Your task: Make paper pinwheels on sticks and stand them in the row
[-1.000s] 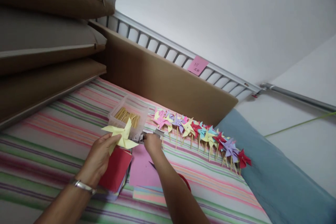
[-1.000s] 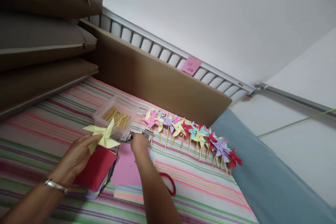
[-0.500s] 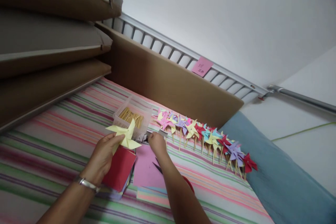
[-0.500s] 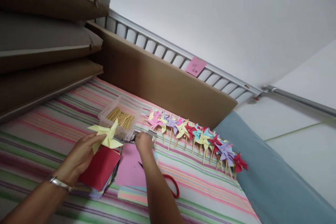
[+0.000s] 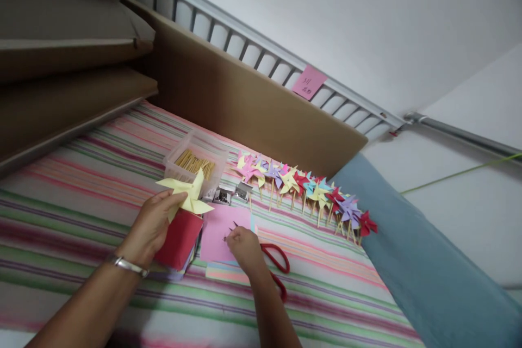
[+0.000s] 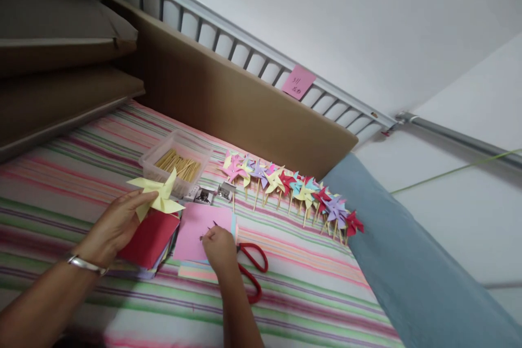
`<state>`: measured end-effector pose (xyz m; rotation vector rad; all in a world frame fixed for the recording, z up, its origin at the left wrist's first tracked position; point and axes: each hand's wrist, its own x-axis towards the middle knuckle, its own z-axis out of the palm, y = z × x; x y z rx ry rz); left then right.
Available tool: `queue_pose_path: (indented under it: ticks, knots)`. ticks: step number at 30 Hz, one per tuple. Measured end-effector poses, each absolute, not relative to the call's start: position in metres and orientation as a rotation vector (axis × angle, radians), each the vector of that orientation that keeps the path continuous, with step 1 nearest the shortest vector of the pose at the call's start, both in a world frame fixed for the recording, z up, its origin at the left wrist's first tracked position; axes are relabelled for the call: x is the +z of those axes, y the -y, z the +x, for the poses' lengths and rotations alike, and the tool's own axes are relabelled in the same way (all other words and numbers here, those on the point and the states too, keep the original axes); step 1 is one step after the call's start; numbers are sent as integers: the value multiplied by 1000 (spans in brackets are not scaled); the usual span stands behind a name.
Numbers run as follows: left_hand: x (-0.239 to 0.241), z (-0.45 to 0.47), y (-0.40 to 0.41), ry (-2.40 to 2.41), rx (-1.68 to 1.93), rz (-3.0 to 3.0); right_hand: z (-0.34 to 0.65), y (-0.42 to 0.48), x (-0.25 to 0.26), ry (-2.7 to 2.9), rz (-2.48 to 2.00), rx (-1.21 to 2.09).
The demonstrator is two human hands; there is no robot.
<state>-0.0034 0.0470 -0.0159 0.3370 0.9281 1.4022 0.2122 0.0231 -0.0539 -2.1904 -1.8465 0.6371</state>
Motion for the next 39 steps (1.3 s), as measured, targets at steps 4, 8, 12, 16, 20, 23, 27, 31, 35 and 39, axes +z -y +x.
queue_pose_path:
  ticks: [4, 8, 12, 16, 20, 23, 27, 31, 35, 39]
  knots:
    - [-23, -1, -46, -953, 1395, 366, 215, -20, -58, 1829, -2195, 599]
    - [-22, 0, -46, -975, 1404, 385, 218, -23, -58, 1846, -2175, 588]
    - [-19, 4, -46, -985, 1389, 403, 222, -23, -56, 1832, -2135, 604]
    - [-23, 7, -50, -1002, 1377, 412, 224, -26, -56, 1778, -2121, 564]
    - [-26, 8, -50, -977, 1341, 425, 222, -33, -56, 1731, -2111, 464]
    - [-26, 7, -49, -973, 1339, 430, 219, -38, -57, 1718, -2100, 389]
    - [-24, 3, -47, -971, 1335, 442, 218, -40, -57, 1721, -2058, 351]
    - [-24, 0, -47, -969, 1337, 425, 222, -41, -55, 1679, -2049, 370]
    - [-23, -1, -48, -992, 1356, 417, 225, -38, -53, 1694, -2042, 503]
    - [-20, 1, -46, -994, 1353, 402, 221, -27, -55, 1793, -2029, 666]
